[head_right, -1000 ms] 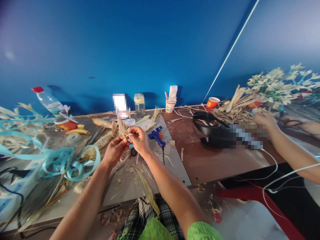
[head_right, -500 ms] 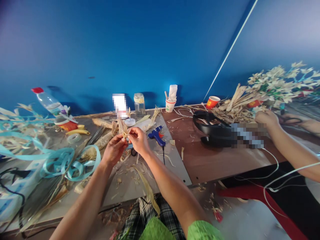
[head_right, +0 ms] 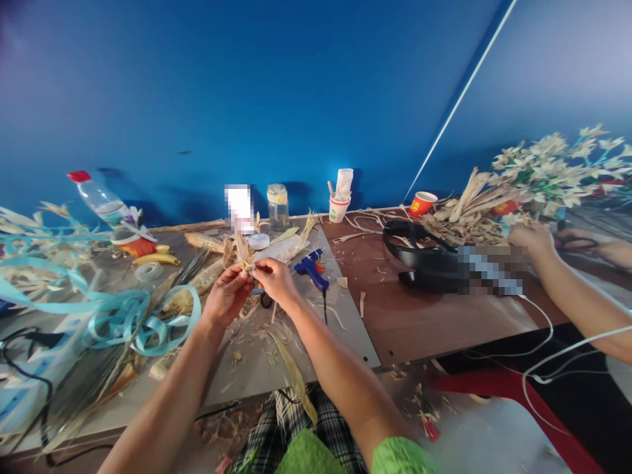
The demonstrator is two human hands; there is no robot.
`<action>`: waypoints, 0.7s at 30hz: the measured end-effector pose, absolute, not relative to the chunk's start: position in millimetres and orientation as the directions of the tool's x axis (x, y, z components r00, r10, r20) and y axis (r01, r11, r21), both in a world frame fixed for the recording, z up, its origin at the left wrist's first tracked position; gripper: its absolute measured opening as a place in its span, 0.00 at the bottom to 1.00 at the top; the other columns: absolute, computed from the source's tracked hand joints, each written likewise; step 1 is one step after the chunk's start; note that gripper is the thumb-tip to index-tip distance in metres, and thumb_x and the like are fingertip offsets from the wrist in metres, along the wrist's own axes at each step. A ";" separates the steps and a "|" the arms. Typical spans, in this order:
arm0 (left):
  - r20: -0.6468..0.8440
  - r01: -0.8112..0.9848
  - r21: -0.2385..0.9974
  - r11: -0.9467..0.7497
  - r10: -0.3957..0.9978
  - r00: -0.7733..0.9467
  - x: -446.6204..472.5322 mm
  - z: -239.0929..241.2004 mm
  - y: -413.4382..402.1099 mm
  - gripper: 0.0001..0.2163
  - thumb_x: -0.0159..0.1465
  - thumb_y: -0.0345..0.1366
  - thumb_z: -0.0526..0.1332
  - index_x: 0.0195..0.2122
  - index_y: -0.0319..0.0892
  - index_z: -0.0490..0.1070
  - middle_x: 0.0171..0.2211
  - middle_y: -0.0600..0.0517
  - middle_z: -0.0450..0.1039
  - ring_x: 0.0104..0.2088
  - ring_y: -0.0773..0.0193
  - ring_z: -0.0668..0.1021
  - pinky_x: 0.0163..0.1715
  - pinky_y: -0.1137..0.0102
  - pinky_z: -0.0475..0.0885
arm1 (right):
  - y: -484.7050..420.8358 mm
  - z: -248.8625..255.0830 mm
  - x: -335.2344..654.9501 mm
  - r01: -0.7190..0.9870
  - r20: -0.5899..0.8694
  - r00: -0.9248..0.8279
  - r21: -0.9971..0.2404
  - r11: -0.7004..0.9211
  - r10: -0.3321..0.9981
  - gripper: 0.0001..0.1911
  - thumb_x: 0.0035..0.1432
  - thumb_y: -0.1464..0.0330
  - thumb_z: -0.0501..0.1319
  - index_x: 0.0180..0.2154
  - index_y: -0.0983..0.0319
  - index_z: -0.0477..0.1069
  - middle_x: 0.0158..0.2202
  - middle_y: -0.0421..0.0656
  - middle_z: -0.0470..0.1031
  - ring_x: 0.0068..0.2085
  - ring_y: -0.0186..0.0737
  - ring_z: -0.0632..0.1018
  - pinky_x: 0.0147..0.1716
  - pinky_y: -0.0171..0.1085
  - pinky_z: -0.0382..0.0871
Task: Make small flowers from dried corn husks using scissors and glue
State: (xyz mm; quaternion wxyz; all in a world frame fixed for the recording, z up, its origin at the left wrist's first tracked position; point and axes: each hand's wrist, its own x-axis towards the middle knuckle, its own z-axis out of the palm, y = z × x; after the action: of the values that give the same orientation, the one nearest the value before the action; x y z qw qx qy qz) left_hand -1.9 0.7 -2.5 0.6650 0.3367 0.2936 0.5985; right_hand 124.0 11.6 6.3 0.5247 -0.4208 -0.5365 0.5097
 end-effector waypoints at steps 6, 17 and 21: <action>-0.012 -0.608 0.788 0.098 0.989 0.145 -2.5 -3.0 0.2 0.10 0.49 0.30 0.69 0.33 0.40 0.72 0.26 0.55 0.72 0.25 0.73 0.73 0.28 0.76 0.67 | 11.7 7.1 124.4 -0.256 0.081 -0.118 -0.965 0.049 0.990 0.08 0.43 0.65 0.63 0.24 0.63 0.68 0.19 0.34 0.66 0.20 0.28 0.65 0.22 0.30 0.57; -0.015 -0.615 0.778 0.133 0.981 0.192 -1.2 -1.3 -1.6 0.12 0.49 0.30 0.68 0.35 0.40 0.72 0.24 0.55 0.70 0.24 0.73 0.72 0.25 0.78 0.66 | 14.5 3.9 126.8 -0.374 0.037 -0.230 -0.926 -0.053 0.973 0.06 0.40 0.68 0.64 0.24 0.64 0.71 0.21 0.35 0.68 0.21 0.27 0.64 0.24 0.31 0.56; -0.045 -0.609 0.774 0.172 0.975 0.219 -1.8 -1.1 -2.3 0.12 0.48 0.28 0.69 0.34 0.39 0.72 0.23 0.55 0.70 0.23 0.73 0.72 0.23 0.78 0.64 | 15.4 4.3 128.9 -0.449 0.004 -0.268 -0.885 -0.121 0.963 0.06 0.38 0.69 0.66 0.23 0.64 0.72 0.19 0.36 0.69 0.21 0.28 0.65 0.24 0.31 0.57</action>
State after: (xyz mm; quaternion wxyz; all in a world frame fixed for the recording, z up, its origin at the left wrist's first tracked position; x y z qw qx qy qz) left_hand -1.8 -2.3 -1.1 0.7110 0.3222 0.2840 0.5568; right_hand 128.9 15.4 4.3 0.5186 -0.3112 -0.4128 0.6811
